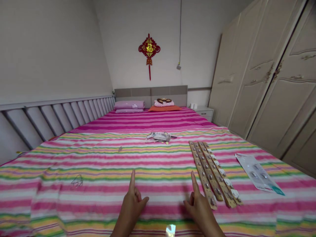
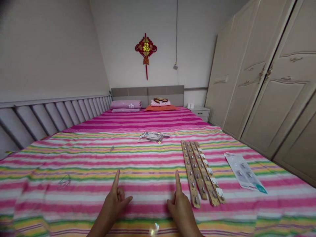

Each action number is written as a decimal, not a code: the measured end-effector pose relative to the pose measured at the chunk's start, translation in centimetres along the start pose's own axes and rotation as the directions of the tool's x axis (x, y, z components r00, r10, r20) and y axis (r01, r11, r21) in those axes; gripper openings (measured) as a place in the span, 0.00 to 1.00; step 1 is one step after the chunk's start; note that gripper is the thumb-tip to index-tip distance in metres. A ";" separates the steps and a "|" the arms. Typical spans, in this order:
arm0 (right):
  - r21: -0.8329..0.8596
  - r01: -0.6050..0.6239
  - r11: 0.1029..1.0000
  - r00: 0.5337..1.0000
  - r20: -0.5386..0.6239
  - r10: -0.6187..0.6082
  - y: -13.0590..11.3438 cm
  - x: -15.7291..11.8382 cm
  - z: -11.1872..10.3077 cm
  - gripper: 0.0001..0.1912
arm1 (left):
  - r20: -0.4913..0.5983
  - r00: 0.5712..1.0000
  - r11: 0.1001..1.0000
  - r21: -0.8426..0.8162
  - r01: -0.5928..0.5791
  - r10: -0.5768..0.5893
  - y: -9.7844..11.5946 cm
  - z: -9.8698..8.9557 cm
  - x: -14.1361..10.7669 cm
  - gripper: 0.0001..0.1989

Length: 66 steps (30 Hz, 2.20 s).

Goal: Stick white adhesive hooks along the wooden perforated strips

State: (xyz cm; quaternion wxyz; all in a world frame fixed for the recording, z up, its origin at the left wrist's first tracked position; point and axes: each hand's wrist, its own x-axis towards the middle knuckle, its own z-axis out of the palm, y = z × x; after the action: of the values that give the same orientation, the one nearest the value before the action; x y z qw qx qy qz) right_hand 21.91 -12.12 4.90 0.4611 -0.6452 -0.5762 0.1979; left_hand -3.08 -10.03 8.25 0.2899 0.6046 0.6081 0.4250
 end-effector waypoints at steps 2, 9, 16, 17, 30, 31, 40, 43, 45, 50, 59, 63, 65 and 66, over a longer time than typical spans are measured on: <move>0.013 -0.018 1.000 1.000 0.009 0.018 -0.3 0.1 -0.1 0.49 | 0.020 1.000 1.000 0.012 0.011 -0.011 0.0 0.0 0.0 0.52; 0.034 -0.060 0.998 0.998 0.029 0.059 -1.0 0.0 -0.4 0.50 | 0.051 0.999 0.999 0.036 0.014 -0.015 -0.1 0.2 -0.4 0.51; 0.123 -0.067 0.990 0.997 0.051 0.061 -0.5 -0.6 -0.1 0.40 | 0.083 0.997 0.999 0.038 -0.013 0.010 -0.4 0.7 -0.5 0.50; 0.167 -0.057 0.984 0.998 0.038 0.051 -0.2 -1.0 -0.2 0.36 | 0.090 0.996 1.000 0.025 -0.018 0.016 -0.4 0.9 -0.6 0.49; 0.863 -0.431 0.265 0.685 0.122 0.719 6.8 -3.0 -4.4 0.26 | 0.242 0.969 0.997 -0.068 -0.032 0.047 -4.2 4.6 -2.5 0.34; 0.882 -0.426 0.200 0.692 0.176 0.701 6.6 -2.4 -4.5 0.25 | 0.296 0.954 0.998 -0.061 -0.034 0.051 -4.1 4.8 -2.4 0.34; 0.885 -0.454 -0.103 0.786 0.452 0.421 4.8 1.2 -3.1 0.14 | 0.457 0.889 0.993 -0.115 0.020 0.035 -3.2 5.6 -2.4 0.30; 0.870 -0.468 -0.156 0.818 0.493 0.297 4.7 2.5 -1.9 0.16 | 0.427 0.904 0.977 -0.202 0.063 0.030 -2.7 6.4 -2.7 0.30; 0.865 -0.478 -0.153 0.825 0.502 0.259 4.6 3.1 -1.0 0.18 | 0.437 0.900 0.953 -0.278 0.118 0.016 -2.0 7.0 -2.8 0.31; 0.916 -0.396 0.056 0.859 0.349 0.375 3.1 3.2 2.2 0.24 | 0.419 0.899 0.875 -0.378 0.301 -0.129 0.6 8.7 -2.7 0.33; 0.833 -0.295 0.468 0.941 0.168 0.295 -2.3 2.1 9.2 0.27 | 0.097 0.987 0.898 -0.410 0.157 -0.129 1.9 10.4 1.2 0.33; 0.719 -0.224 0.658 0.974 0.159 0.159 -5.0 3.5 11.0 0.28 | -0.044 0.997 0.925 -0.377 0.048 -0.070 1.7 8.4 4.0 0.26; 0.675 -0.198 0.711 0.980 0.160 0.120 -6.1 4.2 12.1 0.29 | -0.080 0.996 0.935 -0.356 0.006 -0.037 1.4 7.2 5.3 0.23; 0.660 -0.190 0.726 0.980 0.168 0.104 -6.6 4.5 12.7 0.29 | -0.096 0.995 0.938 -0.346 -0.010 -0.025 1.1 6.6 5.9 0.22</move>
State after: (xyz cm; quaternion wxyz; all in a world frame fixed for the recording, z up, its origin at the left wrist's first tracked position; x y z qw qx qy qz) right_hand 9.40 -3.89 5.32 0.6106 -0.4654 -0.4392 0.4666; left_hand 2.58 -3.19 7.04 0.3627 0.5202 0.5397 0.5536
